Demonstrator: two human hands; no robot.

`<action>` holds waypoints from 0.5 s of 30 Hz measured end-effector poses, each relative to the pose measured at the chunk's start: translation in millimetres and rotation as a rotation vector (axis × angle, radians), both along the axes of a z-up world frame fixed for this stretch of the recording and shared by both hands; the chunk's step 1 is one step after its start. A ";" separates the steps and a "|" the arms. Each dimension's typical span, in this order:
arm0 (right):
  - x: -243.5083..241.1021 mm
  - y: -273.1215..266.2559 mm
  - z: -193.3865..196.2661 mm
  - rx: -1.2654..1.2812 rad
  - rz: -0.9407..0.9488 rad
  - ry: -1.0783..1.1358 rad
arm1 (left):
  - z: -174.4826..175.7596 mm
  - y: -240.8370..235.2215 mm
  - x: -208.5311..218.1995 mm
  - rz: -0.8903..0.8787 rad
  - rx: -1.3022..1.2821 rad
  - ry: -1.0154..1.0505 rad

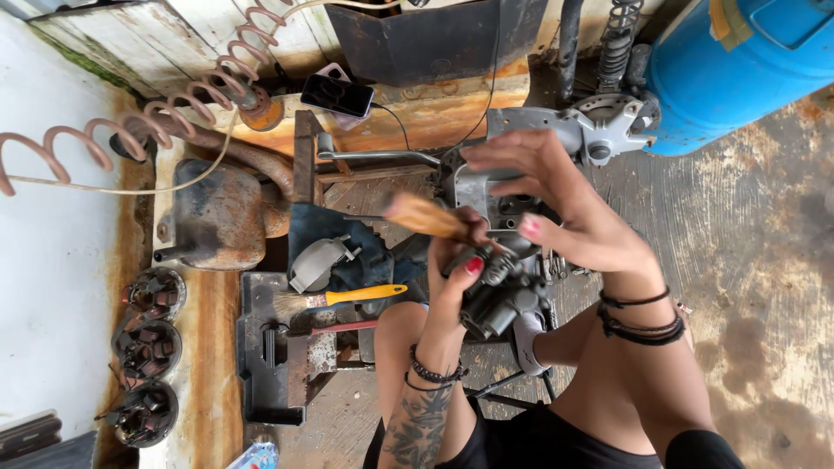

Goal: Disassembling and inspecting a motorcycle carburetor using a screwdriver

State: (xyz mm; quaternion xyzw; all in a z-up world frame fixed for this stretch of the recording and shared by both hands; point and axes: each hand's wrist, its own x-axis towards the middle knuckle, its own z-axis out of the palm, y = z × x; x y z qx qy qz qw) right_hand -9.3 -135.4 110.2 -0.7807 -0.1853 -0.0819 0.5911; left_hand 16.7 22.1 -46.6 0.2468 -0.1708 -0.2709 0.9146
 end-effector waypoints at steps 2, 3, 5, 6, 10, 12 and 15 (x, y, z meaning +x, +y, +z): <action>-3.2 -6.9 -6.0 0.021 0.109 0.032 | 19.7 -0.6 7.6 0.075 -0.099 -0.033; -4.6 -7.6 -11.6 -0.052 0.161 0.059 | 20.9 1.2 10.2 0.178 -0.095 -0.044; -6.2 0.5 -15.1 -0.131 0.228 0.083 | 30.1 4.6 12.7 0.298 -0.094 -0.056; -8.5 10.0 -14.1 -0.251 0.168 0.112 | 37.6 7.2 11.1 0.400 -0.045 -0.083; -23.8 39.8 -13.2 -0.266 -0.006 0.119 | 70.2 17.8 -6.4 0.616 0.025 -0.185; -33.4 50.0 -8.6 -0.205 -0.038 0.095 | 55.4 19.8 -17.9 0.714 0.110 -0.212; -42.1 59.1 -21.8 -0.050 -0.048 0.043 | 35.6 26.0 -30.4 0.854 0.258 -0.280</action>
